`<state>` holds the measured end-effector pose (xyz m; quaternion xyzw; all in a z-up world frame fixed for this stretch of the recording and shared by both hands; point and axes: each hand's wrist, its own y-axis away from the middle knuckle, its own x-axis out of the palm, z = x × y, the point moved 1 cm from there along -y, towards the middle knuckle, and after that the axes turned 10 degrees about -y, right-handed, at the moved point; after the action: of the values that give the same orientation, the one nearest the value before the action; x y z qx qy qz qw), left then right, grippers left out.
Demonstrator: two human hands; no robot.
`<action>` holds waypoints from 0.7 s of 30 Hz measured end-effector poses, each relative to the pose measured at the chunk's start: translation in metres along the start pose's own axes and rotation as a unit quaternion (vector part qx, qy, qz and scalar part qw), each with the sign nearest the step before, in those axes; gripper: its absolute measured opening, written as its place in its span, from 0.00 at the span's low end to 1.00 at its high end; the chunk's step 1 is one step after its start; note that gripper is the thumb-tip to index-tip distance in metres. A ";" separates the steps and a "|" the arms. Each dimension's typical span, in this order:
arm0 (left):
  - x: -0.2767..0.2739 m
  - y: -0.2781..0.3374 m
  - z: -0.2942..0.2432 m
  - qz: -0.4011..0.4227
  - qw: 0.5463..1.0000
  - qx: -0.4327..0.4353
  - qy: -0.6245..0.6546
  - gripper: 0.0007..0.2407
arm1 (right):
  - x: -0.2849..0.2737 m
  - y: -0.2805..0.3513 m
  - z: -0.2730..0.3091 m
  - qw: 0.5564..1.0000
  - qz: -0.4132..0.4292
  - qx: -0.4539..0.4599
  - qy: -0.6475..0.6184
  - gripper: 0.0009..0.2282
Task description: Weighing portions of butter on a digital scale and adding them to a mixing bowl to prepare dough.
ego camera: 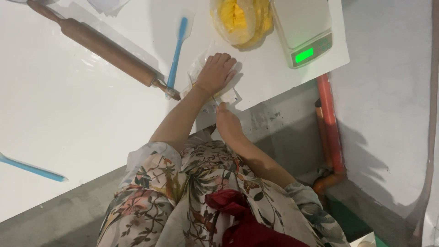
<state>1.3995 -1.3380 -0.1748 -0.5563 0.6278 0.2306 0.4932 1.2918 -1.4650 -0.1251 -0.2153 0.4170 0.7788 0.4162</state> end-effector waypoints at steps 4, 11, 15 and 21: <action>-0.001 0.001 0.003 0.009 1.000 -0.001 -0.001 0.15 | 0.013 -0.005 -0.014 0.999 -0.022 -0.026 0.001 0.12; -0.006 -0.001 0.008 0.035 0.999 -0.007 0.005 0.15 | 0.021 -0.012 -0.021 0.998 -0.008 -0.034 0.056 0.12; -0.005 0.001 0.010 0.045 0.999 -0.007 -0.015 0.15 | 0.017 -0.017 -0.020 0.999 0.015 -0.029 0.036 0.12; 0.003 0.001 0.012 0.062 0.997 0.013 -0.051 0.16 | 0.024 -0.020 -0.032 0.997 -0.023 -0.067 0.022 0.12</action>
<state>1.4030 -1.3295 -0.1827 -0.4974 0.6379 0.2804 0.5167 1.2945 -1.4738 -0.1688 -0.2695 0.3679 0.7902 0.4093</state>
